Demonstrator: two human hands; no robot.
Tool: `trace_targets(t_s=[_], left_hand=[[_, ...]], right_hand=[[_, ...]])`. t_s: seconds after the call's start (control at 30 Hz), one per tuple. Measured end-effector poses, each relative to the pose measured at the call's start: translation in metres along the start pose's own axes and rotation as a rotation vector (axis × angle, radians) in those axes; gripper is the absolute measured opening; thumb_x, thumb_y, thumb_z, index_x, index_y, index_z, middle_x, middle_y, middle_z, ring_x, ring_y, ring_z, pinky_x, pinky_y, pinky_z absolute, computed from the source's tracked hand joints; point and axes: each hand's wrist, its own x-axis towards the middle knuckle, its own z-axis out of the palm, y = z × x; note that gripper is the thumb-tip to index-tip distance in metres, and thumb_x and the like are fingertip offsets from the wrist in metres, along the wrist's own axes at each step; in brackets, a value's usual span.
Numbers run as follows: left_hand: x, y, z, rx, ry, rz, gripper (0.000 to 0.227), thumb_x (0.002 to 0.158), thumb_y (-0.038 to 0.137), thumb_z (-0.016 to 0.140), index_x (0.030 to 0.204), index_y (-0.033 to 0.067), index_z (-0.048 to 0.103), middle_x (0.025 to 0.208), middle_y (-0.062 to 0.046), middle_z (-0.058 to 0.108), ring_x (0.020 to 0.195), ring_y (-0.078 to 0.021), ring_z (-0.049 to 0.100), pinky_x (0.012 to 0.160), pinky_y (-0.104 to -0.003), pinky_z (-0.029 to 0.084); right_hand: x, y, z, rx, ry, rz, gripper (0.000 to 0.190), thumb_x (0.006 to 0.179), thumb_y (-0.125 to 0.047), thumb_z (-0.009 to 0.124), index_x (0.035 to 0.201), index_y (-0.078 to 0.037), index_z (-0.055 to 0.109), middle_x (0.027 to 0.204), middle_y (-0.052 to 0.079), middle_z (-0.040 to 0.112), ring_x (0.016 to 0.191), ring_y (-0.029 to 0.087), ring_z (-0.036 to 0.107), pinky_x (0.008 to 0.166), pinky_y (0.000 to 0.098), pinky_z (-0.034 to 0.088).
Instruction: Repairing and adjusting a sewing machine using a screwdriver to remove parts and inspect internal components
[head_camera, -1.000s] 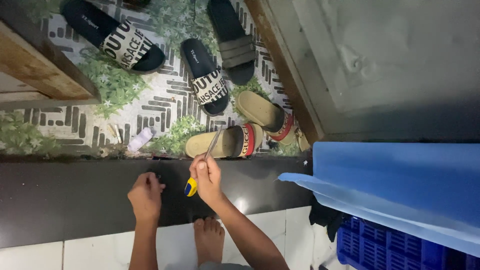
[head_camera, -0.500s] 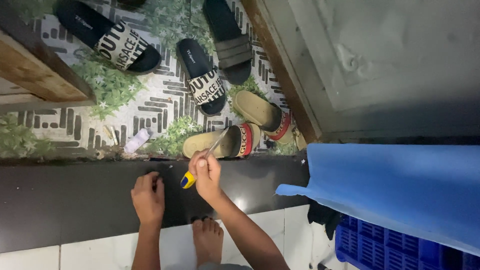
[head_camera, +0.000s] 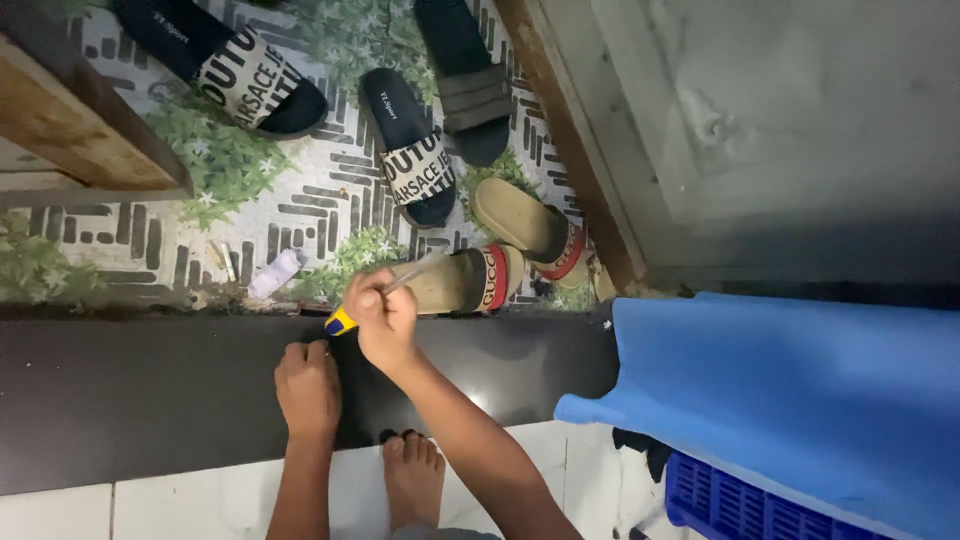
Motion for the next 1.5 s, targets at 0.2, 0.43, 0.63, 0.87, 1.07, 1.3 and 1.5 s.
trace_targets(t_s=[0.2,0.43,0.63,0.87,1.07,1.3,1.5], left_hand=[[0.007,0.004,-0.016,-0.133,0.029,-0.002,0.009,0.091,0.014,0.073,0.100,0.0159,0.071,0.086,-0.003,0.056,0.078,-0.0253,0.066,0.070,-0.036,0.052],[-0.003,-0.004,0.001,-0.127,0.092,-0.030,0.011,0.091,0.022,0.077,0.098,0.0189,0.071,0.086,-0.002,0.058,0.076,-0.0227,0.066,0.070,-0.033,0.052],[-0.001,-0.003,-0.004,-0.186,0.110,0.016,0.006,0.100,0.020,0.070,0.096,0.0157,0.069,0.087,-0.004,0.060,0.074,-0.0291,0.060,0.069,-0.041,0.045],[-0.002,0.000,-0.006,-0.182,0.144,0.044,0.017,0.104,0.015,0.064,0.087,0.0148,0.059,0.080,-0.004,0.055,0.069,-0.0271,0.056,0.066,-0.040,0.042],[-0.004,0.000,-0.009,-0.197,0.093,0.038,0.021,0.104,0.015,0.063,0.085,0.0140,0.055,0.081,-0.004,0.053,0.071,-0.0275,0.055,0.066,-0.041,0.040],[0.000,-0.002,-0.006,-0.202,0.095,0.054,0.023,0.105,0.015,0.062,0.082,0.0147,0.056,0.078,-0.002,0.054,0.073,-0.0248,0.056,0.066,-0.038,0.039],[0.001,-0.001,-0.007,-0.221,0.055,0.032,0.015,0.103,0.017,0.062,0.089,0.0144,0.057,0.085,-0.004,0.058,0.076,-0.0281,0.058,0.071,-0.040,0.042]], right_hand=[[-0.005,0.022,-0.001,-0.063,-0.015,-0.055,0.037,0.109,-0.020,0.052,0.073,-0.010,0.046,0.056,0.000,0.041,0.048,0.008,0.034,0.050,0.0222,0.036],[-0.006,0.025,-0.007,-0.072,-0.004,-0.033,0.040,0.110,-0.025,0.050,0.073,-0.008,0.049,0.054,0.002,0.043,0.048,0.009,0.042,0.053,0.0222,0.039],[-0.018,0.010,-0.019,0.005,-0.077,0.223,0.033,0.108,-0.032,0.056,0.082,-0.012,0.054,0.078,0.003,0.062,0.083,0.023,0.065,0.088,0.0413,0.056],[-0.034,0.038,-0.030,-0.109,-0.046,0.372,0.050,0.109,-0.034,0.051,0.065,-0.012,0.046,0.065,0.000,0.047,0.061,0.012,0.046,0.060,0.0306,0.040],[0.023,-0.032,-0.010,0.091,0.007,0.123,0.056,0.108,-0.037,0.047,0.058,-0.011,0.044,0.053,0.004,0.044,0.051,0.019,0.041,0.058,0.0358,0.034],[-0.025,0.036,-0.024,0.086,0.045,0.182,0.047,0.110,-0.024,0.050,0.066,-0.011,0.040,0.059,0.007,0.043,0.054,0.020,0.041,0.054,0.0356,0.035],[0.033,-0.043,-0.013,-0.046,-0.109,-0.107,0.048,0.108,-0.030,0.041,0.064,-0.012,0.049,0.054,0.001,0.047,0.046,0.018,0.048,0.051,0.0335,0.042]])
